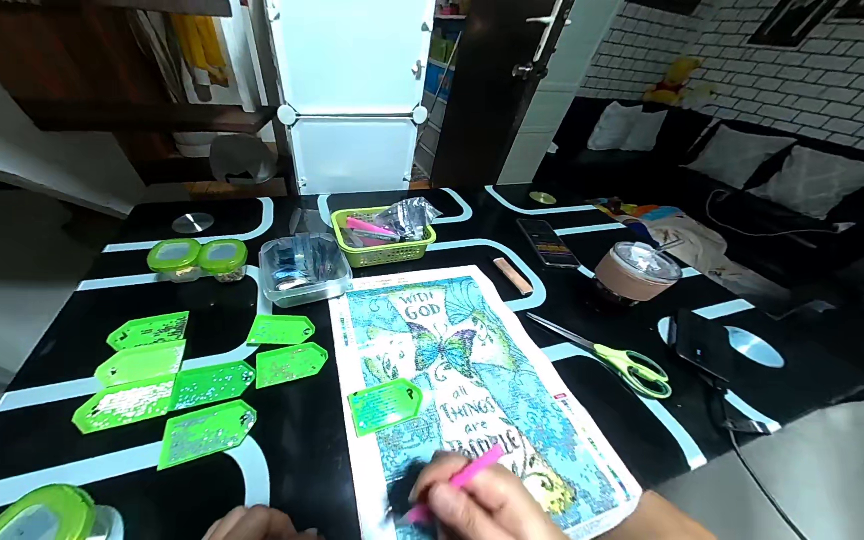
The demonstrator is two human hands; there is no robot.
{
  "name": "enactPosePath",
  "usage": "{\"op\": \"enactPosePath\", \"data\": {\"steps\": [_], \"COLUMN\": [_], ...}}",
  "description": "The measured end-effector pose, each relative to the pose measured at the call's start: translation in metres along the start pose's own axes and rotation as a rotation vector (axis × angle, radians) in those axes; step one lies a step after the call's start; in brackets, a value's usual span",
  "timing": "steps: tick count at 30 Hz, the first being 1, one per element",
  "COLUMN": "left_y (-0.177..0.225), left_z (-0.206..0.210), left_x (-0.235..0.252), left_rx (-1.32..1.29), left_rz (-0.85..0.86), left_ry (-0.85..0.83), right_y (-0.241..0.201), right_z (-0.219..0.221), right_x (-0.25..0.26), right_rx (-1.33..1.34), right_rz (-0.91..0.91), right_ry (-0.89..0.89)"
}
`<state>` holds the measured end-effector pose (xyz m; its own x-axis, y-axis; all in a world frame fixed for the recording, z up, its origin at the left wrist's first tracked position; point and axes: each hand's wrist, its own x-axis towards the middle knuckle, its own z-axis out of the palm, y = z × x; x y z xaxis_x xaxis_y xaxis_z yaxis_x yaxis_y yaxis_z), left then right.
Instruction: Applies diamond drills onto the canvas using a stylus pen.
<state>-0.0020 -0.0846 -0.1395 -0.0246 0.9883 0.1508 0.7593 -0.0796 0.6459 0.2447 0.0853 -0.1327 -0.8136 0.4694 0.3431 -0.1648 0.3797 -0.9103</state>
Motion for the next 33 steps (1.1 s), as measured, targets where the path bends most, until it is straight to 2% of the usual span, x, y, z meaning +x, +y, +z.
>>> {"op": "enactPosePath", "data": {"steps": [5, 11, 15, 21, 33], "left_y": [-0.003, -0.011, -0.015, -0.018, -0.02], "left_z": [0.003, 0.008, 0.013, 0.02, 0.025], "left_x": [0.0, -0.001, -0.001, -0.002, -0.002], "left_rx": [0.064, 0.024, 0.052, 0.017, -0.003], "left_rz": [0.083, 0.105, 0.128, 0.129, 0.116], "left_ry": [0.037, 0.1, 0.149, 0.209, 0.26], "right_y": [0.01, 0.015, 0.018, 0.019, 0.019], "right_z": [-0.003, 0.026, 0.042, 0.06, 0.067], "right_x": [0.015, 0.018, 0.02, 0.024, 0.027], "right_rx": [-0.033, 0.024, 0.072, -0.074, -0.157], "right_rz": [-0.09, -0.004, 0.019, -0.014, -0.038], "right_ry": [0.034, 0.046, -0.044, -0.037, -0.025]}}
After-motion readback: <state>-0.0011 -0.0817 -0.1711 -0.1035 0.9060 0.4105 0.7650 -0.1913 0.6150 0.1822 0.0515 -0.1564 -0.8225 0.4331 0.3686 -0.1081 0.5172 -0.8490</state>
